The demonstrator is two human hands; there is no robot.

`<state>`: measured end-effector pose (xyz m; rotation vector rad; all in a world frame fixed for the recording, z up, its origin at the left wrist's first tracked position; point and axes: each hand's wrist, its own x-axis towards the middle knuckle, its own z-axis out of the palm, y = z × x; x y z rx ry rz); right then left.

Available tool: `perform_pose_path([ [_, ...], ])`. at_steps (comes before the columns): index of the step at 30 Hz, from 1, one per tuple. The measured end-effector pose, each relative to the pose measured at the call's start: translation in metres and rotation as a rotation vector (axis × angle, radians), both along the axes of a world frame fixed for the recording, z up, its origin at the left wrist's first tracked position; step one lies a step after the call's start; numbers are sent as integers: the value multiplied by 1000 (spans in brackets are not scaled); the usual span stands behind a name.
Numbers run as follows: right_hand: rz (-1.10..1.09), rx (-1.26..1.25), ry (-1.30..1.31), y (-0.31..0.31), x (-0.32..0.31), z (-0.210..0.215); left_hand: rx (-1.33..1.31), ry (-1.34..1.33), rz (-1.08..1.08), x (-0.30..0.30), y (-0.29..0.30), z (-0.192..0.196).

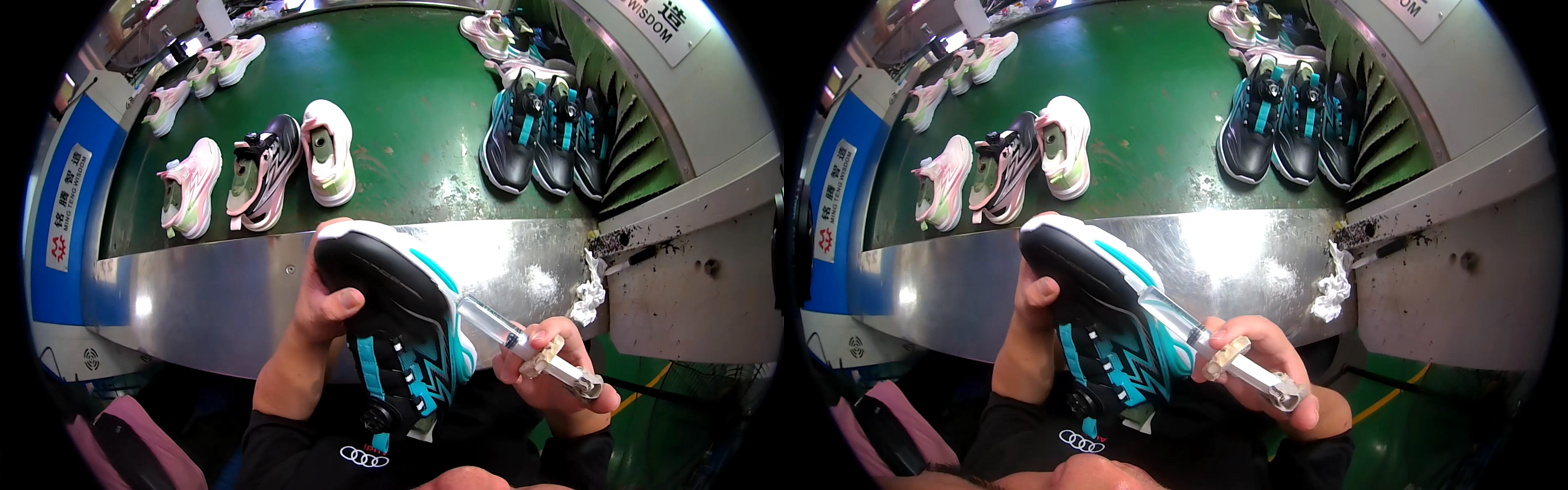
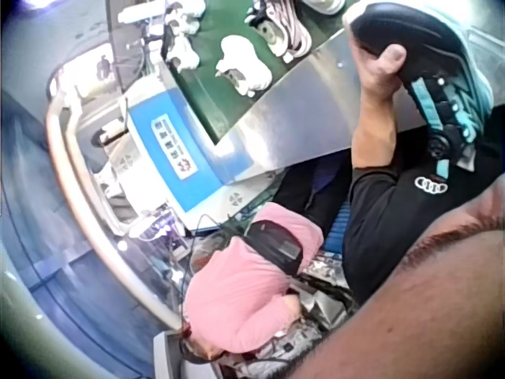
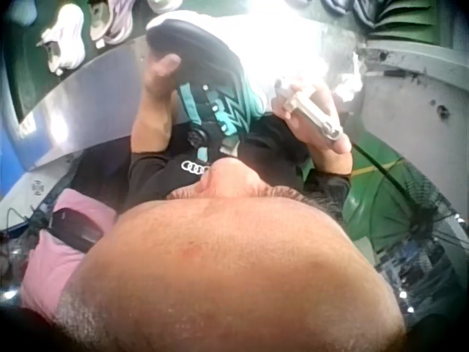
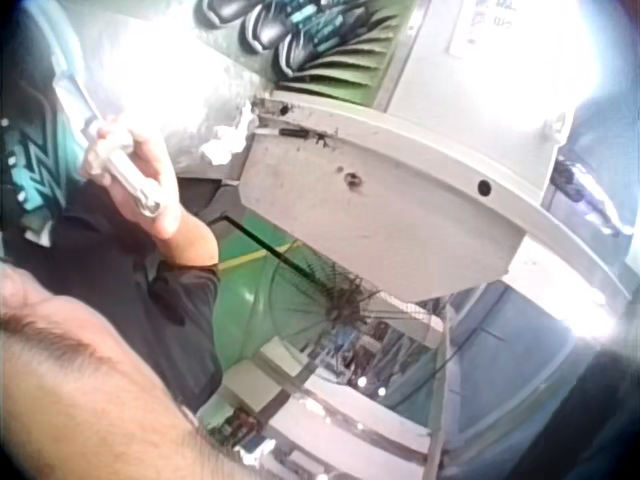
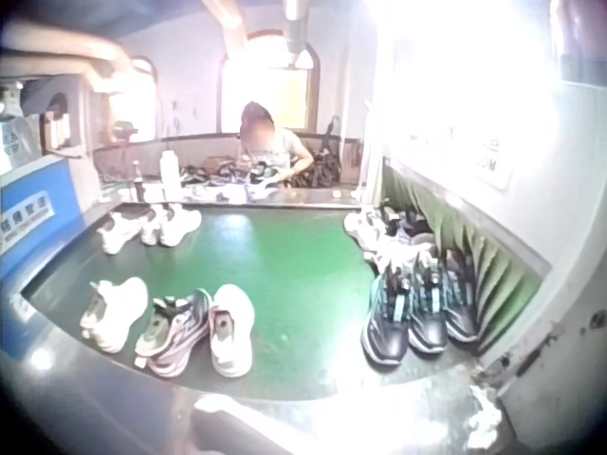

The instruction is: The person takes shoes from a conveyor belt one at a time and applies adhesive along the seam between the upper and the sole using a syringe.

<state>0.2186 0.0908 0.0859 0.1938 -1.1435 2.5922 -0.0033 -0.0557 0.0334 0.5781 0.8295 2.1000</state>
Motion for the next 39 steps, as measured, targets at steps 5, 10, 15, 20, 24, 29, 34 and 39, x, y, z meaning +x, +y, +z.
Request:
perform_pose_path([
  [5,-26,-55,-14,-2,6,-13,-23,-17,-48,-8,1,-4],
  [10,1,-50,-29,1,16,-28,-71,1,-7,-11,6,-6],
  [15,42,40,-53,4,22,-35,-55,-44,24,-11,12,-16],
  [20,45,54,-70,2,32,-39,-56,-151,39,-14,9,-24],
  [24,66,40,-63,-2,38,-44,-70,-154,-47,-19,6,-26],
  [29,77,29,-64,-6,46,-45,26,-223,-151,-22,5,-28],
  [34,63,33,-56,-13,60,-46,-21,-293,-127,-21,9,-27],
  [39,56,-4,-90,-19,74,-47,-86,-319,-81,-25,9,-32],
])
